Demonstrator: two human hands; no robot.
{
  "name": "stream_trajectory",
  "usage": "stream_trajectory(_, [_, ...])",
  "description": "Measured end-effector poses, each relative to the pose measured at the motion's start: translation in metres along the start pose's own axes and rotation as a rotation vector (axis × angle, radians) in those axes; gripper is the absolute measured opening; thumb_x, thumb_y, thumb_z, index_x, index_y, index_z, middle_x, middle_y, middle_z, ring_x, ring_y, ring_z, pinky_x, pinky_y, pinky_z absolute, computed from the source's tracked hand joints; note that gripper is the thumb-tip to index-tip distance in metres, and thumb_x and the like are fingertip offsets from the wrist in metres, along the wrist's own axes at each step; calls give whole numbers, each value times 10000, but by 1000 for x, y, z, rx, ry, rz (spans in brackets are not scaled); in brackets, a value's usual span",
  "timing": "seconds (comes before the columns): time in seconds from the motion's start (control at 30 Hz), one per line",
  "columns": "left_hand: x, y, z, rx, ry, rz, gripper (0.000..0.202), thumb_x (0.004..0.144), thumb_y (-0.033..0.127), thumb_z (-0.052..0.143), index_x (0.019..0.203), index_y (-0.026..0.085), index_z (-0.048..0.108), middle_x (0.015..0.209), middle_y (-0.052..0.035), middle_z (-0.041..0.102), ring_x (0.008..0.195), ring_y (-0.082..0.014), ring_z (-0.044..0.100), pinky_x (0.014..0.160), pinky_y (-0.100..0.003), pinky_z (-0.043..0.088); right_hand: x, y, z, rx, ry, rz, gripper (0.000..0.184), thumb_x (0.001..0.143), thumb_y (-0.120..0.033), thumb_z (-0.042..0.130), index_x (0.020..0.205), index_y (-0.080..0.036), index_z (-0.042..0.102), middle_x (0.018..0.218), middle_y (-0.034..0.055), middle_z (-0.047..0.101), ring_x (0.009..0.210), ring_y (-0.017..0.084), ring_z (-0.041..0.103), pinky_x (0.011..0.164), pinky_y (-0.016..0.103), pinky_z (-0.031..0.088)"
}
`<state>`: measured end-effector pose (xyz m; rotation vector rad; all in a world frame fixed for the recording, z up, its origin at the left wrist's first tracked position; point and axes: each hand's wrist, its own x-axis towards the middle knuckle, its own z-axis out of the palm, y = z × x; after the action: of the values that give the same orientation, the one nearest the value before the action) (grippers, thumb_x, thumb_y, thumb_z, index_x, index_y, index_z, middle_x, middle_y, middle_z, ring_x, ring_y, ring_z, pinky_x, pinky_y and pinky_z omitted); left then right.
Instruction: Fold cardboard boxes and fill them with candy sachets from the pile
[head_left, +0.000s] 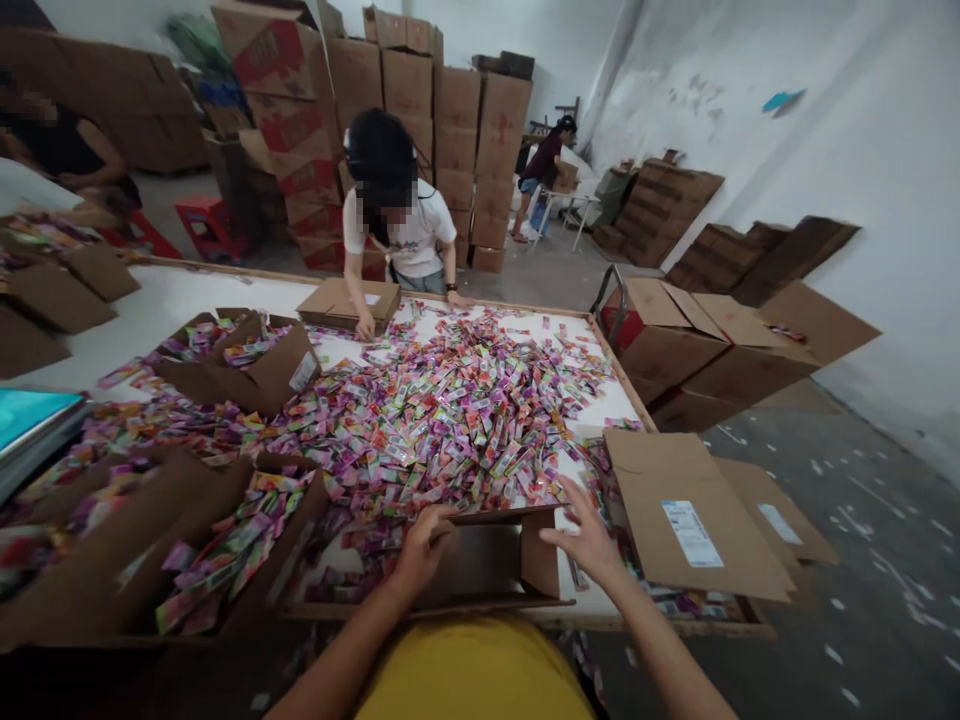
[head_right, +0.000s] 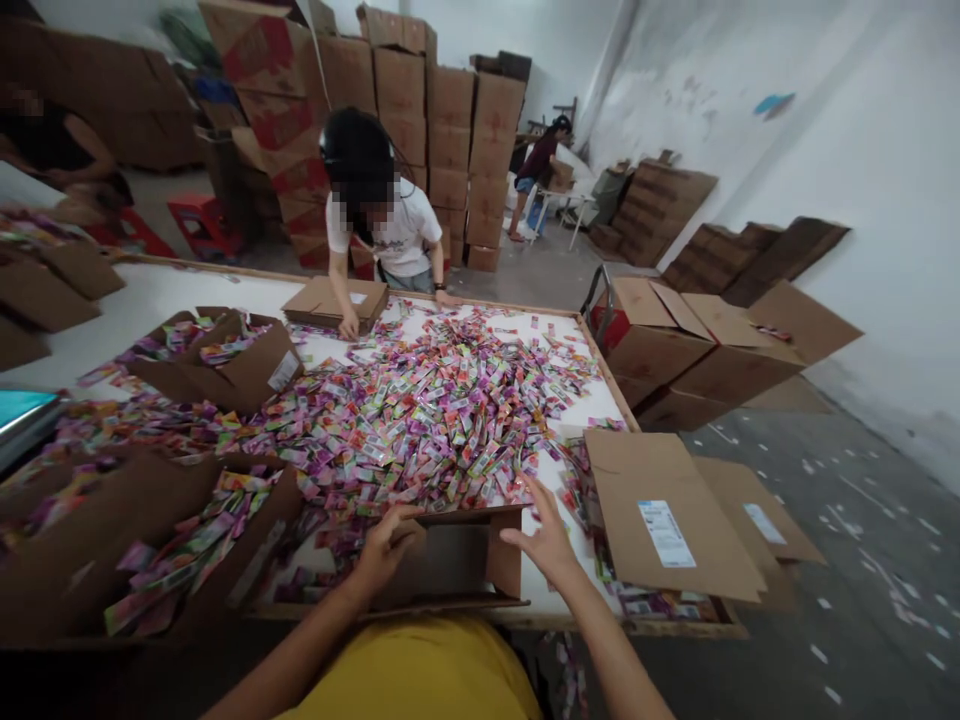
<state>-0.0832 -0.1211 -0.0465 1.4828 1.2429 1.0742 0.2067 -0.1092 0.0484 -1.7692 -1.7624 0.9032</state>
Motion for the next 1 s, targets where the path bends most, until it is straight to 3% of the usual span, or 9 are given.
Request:
stream_trajectory(0.17, [9, 3, -13, 3, -85, 122, 217, 799, 196, 502, 887, 211, 700, 1113, -118, 686, 1108, -234, 612, 990, -395, 460, -34, -26, -13, -264, -343, -210, 897, 659, -619, 765, 1433, -279, 468, 1397, 118, 545, 1321, 344, 448, 1148, 539, 218])
stream_trajectory(0.33, [28, 40, -45, 171, -496, 18, 340, 893, 307, 408, 1075, 235, 685, 1305, -94, 623, 1233, -218, 557, 1080, -402, 403, -14, -23, 26, -366, -167, -42, 389, 822, -469, 680, 1126, -228, 654, 951, 50, 719, 990, 249, 621, 909, 382, 400])
stream_trajectory(0.43, [28, 70, -39, 574, -606, 72, 496, 763, 546, 651, 1129, 211, 644, 1236, -135, 622, 1211, -331, 539, 1121, -578, 299, 1, -29, 50, -590, -74, 20, 283, 776, -393, 735, 952, -208, 612, 841, 47, 684, 956, 268, 591, 823, 362, 358])
stream_trajectory(0.5, [22, 78, -19, 851, -513, 141, 671, 584, 576, 812, 1093, 175, 636, 1192, -175, 605, 1208, -401, 514, 1108, -702, 183, 2, -32, 62, -683, -28, -32, 298, 766, -364, 751, 946, -197, 582, 909, 73, 676, 1001, 289, 560, 830, 378, 333])
stream_trajectory(0.57, [14, 75, 2, 983, -390, 181, 571, 642, 536, 805, 1038, 160, 637, 1199, -197, 586, 1240, -401, 495, 1111, -725, 120, -4, -31, 66, -683, 12, -85, 283, 790, -327, 733, 977, -187, 573, 978, 88, 669, 1012, 289, 546, 847, 400, 330])
stream_trajectory(0.67, [6, 57, 19, 921, -275, 257, 340, 797, 474, 695, 943, 176, 621, 1251, -177, 573, 1274, -344, 489, 1148, -683, 102, -11, -14, 58, -516, 18, -182, 139, 849, -308, 668, 918, -208, 600, 968, 57, 661, 971, 254, 551, 863, 406, 357])
stream_trajectory(0.77, [5, 39, 17, 671, -85, 260, 204, 866, 395, 626, 880, 195, 582, 1226, -122, 609, 1240, -284, 518, 1162, -620, 177, -4, 14, 43, -240, 211, -197, 178, 926, -360, 550, 1021, -230, 625, 1049, 66, 646, 1044, 239, 550, 911, 397, 413])
stream_trajectory(0.9, [7, 25, 16, 295, 470, -150, 250, 910, 421, 516, 935, 182, 585, 972, -85, 659, 964, -233, 617, 925, -434, 484, 5, 45, 45, -85, 317, -109, 389, 972, -421, 419, 1266, -202, 549, 1281, 123, 570, 1226, 242, 505, 1029, 424, 426])
stream_trajectory(1.0, [10, 22, 24, 172, 554, -319, 302, 923, 452, 475, 941, 181, 605, 942, -68, 659, 920, -217, 616, 876, -376, 494, -1, 51, 58, -50, 177, -98, 400, 978, -417, 413, 1284, -190, 535, 1336, 127, 532, 1264, 226, 501, 1059, 394, 433])
